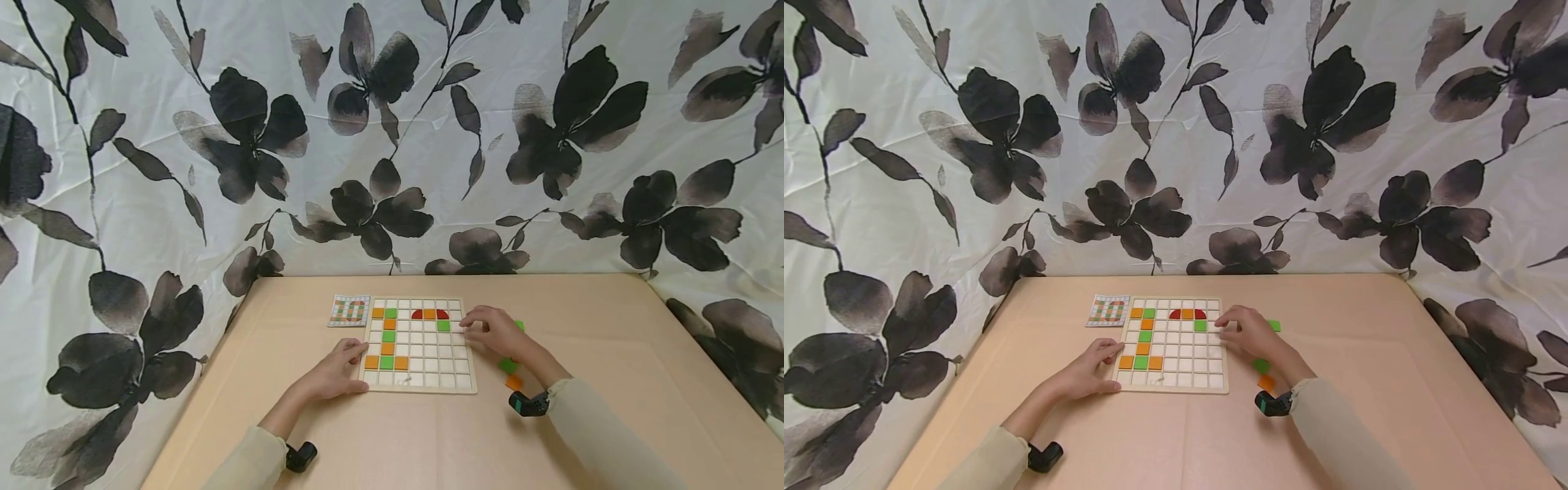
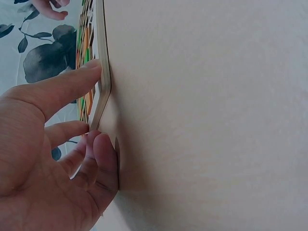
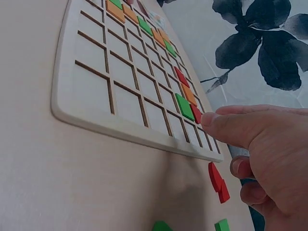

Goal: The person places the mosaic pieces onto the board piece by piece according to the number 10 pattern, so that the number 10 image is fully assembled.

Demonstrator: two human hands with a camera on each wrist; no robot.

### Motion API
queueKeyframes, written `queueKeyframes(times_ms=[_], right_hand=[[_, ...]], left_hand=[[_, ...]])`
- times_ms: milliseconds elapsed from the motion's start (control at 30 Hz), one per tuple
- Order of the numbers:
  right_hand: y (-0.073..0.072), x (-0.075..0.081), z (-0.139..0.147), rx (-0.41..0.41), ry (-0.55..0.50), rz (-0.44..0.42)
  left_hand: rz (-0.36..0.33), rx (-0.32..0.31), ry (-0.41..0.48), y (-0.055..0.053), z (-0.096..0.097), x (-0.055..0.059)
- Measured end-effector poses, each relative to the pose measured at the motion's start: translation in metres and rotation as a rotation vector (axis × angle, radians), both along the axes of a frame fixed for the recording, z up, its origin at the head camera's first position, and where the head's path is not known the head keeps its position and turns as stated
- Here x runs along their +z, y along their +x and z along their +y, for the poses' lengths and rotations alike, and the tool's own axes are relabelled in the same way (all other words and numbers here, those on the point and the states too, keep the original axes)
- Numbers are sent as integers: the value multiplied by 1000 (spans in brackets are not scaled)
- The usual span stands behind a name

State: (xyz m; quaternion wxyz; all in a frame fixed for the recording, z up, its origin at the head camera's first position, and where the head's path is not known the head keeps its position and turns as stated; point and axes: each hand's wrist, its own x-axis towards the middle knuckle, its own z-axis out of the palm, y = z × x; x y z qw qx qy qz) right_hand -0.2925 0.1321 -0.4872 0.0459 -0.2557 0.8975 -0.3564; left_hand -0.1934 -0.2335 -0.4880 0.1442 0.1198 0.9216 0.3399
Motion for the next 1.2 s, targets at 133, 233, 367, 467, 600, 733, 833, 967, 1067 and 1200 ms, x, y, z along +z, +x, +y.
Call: queueKeyframes(times_ms=[133,233,367,467,600,733,833,967,1067,1200], right_hand=[[6,0,10,-9,18,6],[10,1,17,-31,28,-19],[15,1,28,-43,39,-43],[19,-1,37,-46,44,-50],[24,-4,48,-40,45,-47],[28,-6,57,-40,55,-50],[31,-7,62,-48,80,-56],[35,-8,69,-25,87,-57],[36,-8,74,11,73,-66],[38,-9,78,56,58,-97]], left_hand=[[-7,1,6,-1,0,0],[-14,7,6,-1,0,-1],[-13,6,-5,-2,0,0],[-6,-3,-8,-2,0,1],[-6,-5,-8,-1,1,2],[-7,-6,-12,-1,1,2],[-8,-4,-9,-1,0,1],[-14,3,1,-1,0,0],[-11,3,4,-1,0,0],[-8,2,4,-1,1,0]])
